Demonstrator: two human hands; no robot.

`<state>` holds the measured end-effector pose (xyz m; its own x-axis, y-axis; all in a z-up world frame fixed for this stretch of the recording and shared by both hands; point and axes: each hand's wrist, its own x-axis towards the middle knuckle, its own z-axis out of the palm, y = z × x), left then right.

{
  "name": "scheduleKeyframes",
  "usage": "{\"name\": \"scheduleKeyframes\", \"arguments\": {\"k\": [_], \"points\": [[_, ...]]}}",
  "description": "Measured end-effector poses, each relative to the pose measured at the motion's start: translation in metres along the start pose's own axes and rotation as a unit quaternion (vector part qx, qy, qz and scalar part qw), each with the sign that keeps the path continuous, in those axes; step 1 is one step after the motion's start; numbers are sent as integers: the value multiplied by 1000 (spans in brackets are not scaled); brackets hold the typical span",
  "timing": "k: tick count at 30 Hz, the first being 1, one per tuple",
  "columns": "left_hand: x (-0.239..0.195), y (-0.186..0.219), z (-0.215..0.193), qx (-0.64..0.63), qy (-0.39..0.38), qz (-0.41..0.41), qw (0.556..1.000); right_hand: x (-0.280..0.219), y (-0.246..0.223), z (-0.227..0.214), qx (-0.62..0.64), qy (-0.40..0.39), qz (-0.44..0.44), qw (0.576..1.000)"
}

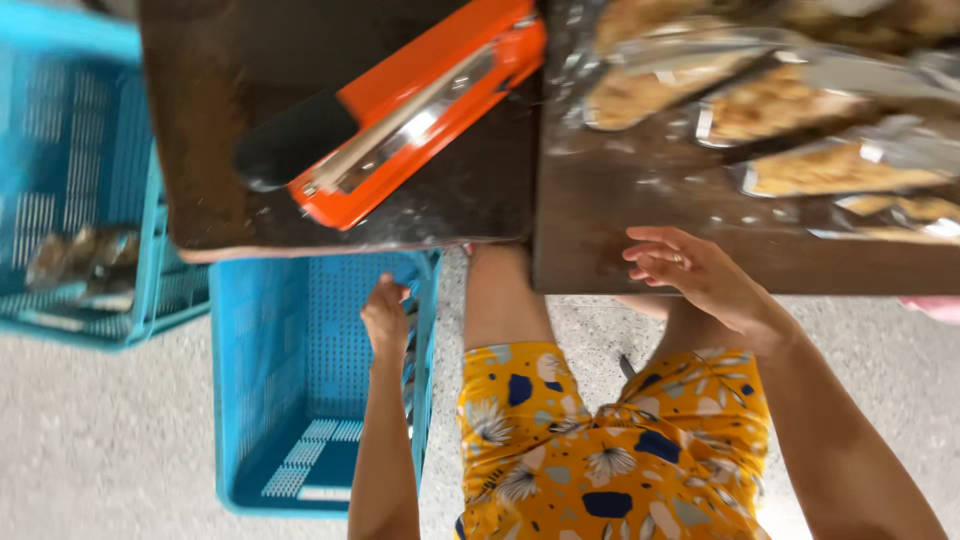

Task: The person repeatedly picks up clear plastic bags filled with fried snacks, places them into an orange heat-sealing machine, and presses the handle to seal the top. After sealing, the person places the finished packages into a blue plastic basket on the floor.

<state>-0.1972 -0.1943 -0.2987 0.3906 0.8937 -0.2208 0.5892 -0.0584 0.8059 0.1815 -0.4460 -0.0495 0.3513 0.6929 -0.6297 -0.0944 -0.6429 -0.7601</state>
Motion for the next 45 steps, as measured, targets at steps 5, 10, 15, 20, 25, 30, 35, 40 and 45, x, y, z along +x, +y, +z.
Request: {"name": "scheduleKeyframes", "arguments": {"k": [5,10,15,20,25,30,35,40,45], "points": [[-52,231,29,-231,-28,153,961,-26,40,-44,22,92,-41,995],[-112,410,106,-228,-315,291,874,-61,108,-82,52,185,-61,979],[-154,513,220,-10,-150,586,796,-75,177,-108,208,286,-114,928],[-158,512,304,124,-80,555,818,-79,198,-126,276,326,-90,900],[-134,494,272,73,-139,538,828,-80,185,-128,215,377,-88,897],[-94,469,153,102,-364,313,871,-92,143,-110,224,245,-147,932],[-40,408,91,-150,-430,82,887,-66,89,-64,310,-247,-553,733],[7,354,29,-158,-395,25,905,-42,44,-14,232,-80,-98,965],[57,350,-51,-52,-145,238,959,-11,-21,30,191,-82,84,975]]}}
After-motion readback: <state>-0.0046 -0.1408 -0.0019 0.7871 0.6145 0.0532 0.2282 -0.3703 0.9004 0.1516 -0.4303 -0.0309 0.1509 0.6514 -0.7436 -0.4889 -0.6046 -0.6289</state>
